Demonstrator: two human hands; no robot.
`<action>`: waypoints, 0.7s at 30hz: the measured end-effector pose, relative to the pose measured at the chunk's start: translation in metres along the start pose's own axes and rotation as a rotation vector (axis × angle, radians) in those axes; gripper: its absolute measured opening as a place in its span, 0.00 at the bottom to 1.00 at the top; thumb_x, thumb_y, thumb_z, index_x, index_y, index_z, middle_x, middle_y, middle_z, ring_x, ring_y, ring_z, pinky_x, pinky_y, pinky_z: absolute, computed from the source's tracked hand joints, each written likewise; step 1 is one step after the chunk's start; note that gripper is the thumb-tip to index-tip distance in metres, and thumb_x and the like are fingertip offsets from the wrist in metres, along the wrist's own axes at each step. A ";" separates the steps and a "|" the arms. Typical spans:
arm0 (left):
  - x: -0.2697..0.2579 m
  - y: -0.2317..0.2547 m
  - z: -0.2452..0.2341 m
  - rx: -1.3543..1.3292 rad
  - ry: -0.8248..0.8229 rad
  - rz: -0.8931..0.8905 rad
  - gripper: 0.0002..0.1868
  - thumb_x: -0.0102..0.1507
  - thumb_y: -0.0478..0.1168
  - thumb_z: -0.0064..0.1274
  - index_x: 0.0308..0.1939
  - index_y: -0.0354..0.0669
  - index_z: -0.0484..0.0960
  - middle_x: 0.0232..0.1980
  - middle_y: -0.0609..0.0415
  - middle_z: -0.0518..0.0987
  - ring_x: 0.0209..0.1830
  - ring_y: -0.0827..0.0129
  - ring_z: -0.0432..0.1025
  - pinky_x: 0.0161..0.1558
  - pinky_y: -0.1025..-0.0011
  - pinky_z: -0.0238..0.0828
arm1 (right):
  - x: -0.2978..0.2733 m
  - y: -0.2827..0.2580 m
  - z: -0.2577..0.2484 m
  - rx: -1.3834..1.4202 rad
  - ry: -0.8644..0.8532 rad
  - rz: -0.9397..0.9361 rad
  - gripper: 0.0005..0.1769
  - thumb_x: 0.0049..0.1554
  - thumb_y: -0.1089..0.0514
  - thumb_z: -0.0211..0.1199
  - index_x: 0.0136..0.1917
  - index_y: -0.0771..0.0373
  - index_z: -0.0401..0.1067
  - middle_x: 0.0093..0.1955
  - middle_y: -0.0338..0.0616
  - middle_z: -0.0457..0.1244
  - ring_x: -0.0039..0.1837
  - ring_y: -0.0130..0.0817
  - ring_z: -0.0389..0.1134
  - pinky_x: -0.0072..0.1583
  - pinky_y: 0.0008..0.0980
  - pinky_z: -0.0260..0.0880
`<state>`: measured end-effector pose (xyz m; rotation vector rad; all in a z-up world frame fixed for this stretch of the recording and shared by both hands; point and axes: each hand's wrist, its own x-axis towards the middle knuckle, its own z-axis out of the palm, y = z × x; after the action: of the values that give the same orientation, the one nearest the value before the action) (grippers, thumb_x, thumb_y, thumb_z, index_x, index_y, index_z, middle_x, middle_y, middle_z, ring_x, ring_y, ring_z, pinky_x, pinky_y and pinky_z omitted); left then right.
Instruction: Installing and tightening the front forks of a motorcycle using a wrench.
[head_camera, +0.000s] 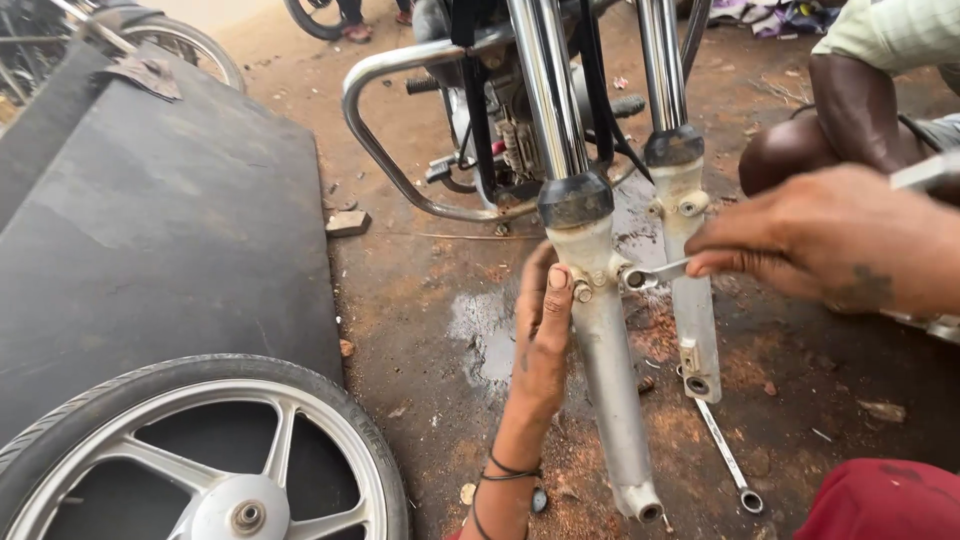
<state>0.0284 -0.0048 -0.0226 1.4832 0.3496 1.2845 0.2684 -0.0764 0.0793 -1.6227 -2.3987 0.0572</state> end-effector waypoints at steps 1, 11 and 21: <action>-0.005 -0.005 0.003 -0.153 -0.028 -0.208 0.34 0.70 0.63 0.40 0.65 0.38 0.69 0.49 0.46 0.79 0.44 0.67 0.76 0.47 0.68 0.78 | 0.002 -0.004 -0.007 -0.168 -0.173 0.154 0.17 0.59 0.39 0.57 0.58 0.39 0.77 0.36 0.37 0.71 0.31 0.32 0.72 0.39 0.34 0.74; -0.013 -0.025 0.014 -0.283 -0.035 -0.184 0.33 0.73 0.67 0.29 0.51 0.39 0.69 0.40 0.49 0.79 0.36 0.68 0.77 0.38 0.70 0.78 | -0.040 -0.050 0.081 0.574 0.141 0.338 0.20 0.64 0.41 0.52 0.44 0.52 0.78 0.26 0.32 0.60 0.27 0.23 0.57 0.29 0.27 0.61; -0.011 -0.028 0.017 -0.261 0.043 -0.188 0.38 0.72 0.68 0.29 0.49 0.34 0.75 0.36 0.50 0.79 0.32 0.71 0.76 0.34 0.72 0.76 | -0.049 -0.045 0.072 0.897 0.287 0.484 0.22 0.62 0.46 0.51 0.45 0.61 0.81 0.24 0.36 0.57 0.26 0.24 0.51 0.28 0.26 0.51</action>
<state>0.0496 -0.0120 -0.0485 1.1756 0.3284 1.1647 0.2288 -0.1307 0.0081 -1.5322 -1.3733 0.7930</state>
